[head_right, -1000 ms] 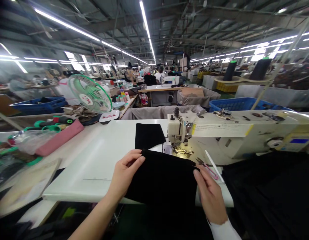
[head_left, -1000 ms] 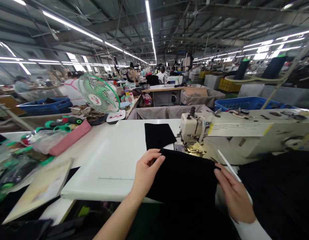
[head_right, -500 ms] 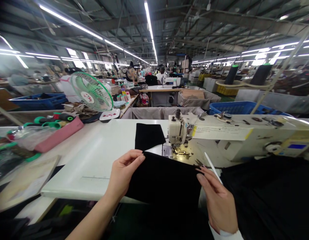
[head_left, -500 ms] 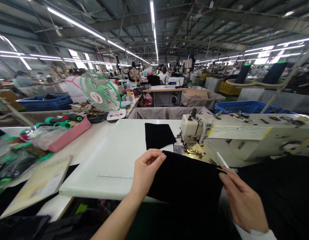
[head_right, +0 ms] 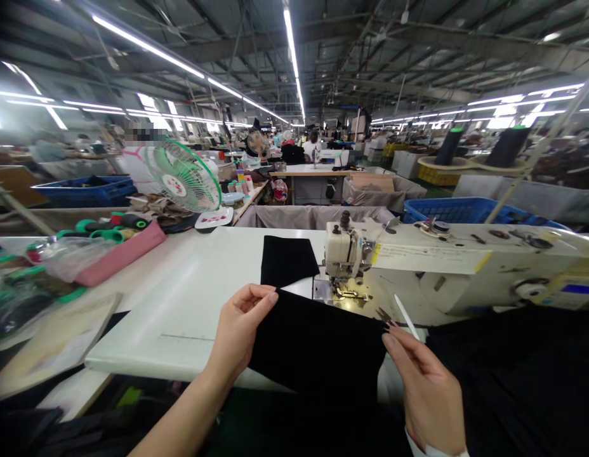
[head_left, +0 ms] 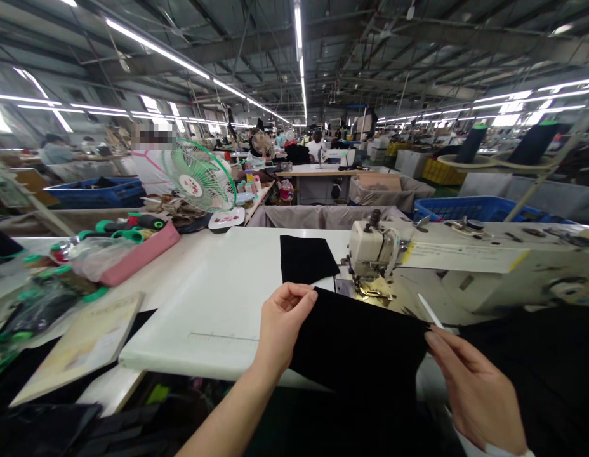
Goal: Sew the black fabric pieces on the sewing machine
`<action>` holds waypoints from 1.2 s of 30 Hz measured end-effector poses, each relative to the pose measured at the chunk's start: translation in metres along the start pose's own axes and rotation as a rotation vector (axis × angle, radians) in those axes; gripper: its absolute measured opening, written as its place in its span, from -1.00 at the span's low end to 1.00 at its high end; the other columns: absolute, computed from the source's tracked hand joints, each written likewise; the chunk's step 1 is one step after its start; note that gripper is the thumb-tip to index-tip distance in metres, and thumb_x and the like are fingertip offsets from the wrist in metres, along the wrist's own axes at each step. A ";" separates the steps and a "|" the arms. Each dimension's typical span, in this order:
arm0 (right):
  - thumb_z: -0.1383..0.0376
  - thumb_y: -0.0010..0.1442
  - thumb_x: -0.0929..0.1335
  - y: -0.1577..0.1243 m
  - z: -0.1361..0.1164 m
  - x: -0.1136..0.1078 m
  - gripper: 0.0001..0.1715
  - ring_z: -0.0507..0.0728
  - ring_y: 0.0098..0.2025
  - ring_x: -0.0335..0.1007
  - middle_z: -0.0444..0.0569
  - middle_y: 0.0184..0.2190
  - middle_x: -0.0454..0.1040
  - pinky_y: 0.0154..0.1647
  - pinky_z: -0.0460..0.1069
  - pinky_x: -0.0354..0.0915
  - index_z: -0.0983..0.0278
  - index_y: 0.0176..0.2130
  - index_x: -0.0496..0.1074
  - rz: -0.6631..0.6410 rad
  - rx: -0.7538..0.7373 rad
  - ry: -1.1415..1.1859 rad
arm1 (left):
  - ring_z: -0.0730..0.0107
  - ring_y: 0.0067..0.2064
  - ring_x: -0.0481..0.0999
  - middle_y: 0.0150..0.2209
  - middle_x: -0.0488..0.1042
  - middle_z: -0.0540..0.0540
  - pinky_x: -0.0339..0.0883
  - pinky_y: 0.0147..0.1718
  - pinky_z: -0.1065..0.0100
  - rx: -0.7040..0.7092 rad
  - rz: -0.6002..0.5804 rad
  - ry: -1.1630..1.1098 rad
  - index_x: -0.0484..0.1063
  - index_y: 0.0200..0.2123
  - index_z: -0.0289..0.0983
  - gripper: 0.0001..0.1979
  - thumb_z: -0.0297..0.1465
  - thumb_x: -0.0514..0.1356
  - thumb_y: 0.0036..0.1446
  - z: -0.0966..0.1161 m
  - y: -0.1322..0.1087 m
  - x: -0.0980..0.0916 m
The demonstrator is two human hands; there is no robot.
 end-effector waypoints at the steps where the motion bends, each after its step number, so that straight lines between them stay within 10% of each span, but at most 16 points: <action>1: -0.09 -0.23 0.58 0.001 0.002 0.000 -0.34 0.31 0.01 0.51 0.07 -0.11 0.61 0.01 -0.03 0.46 0.29 -0.23 0.62 -0.006 -0.010 -0.004 | 0.50 -0.31 0.50 -0.36 0.56 -0.01 0.36 -0.26 0.51 0.007 -0.004 0.004 0.51 -0.49 -0.28 -0.85 -0.36 0.39 -0.04 0.001 0.000 0.000; 22: 0.03 -0.10 0.55 -0.002 -0.023 0.010 -0.61 0.28 -0.06 0.54 0.05 -0.19 0.62 0.09 0.14 0.42 0.24 -0.33 0.62 -0.051 -0.210 -0.084 | 0.47 -0.30 0.52 -0.38 0.53 -0.01 0.40 -0.21 0.45 0.026 0.051 -0.014 0.48 -0.32 -0.29 -0.72 -0.37 0.44 -0.12 -0.004 0.007 -0.007; 36: 0.11 0.00 0.49 0.000 -0.037 0.031 -0.72 0.08 -0.44 0.45 -0.04 -0.46 0.57 -0.39 -0.04 0.42 0.28 -0.39 0.57 -0.117 -0.194 0.059 | 0.58 -0.39 0.46 -0.45 0.54 0.06 0.33 -0.42 0.65 -0.142 0.157 -0.121 0.41 -0.46 -0.27 -0.63 -0.49 0.48 -0.39 -0.015 0.015 -0.015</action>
Point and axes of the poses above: each hand's wrist, its own y-axis towards the middle knuckle, its own x-axis out of the palm, z = x × y, the point moved 9 cm from there along y, towards the middle knuckle
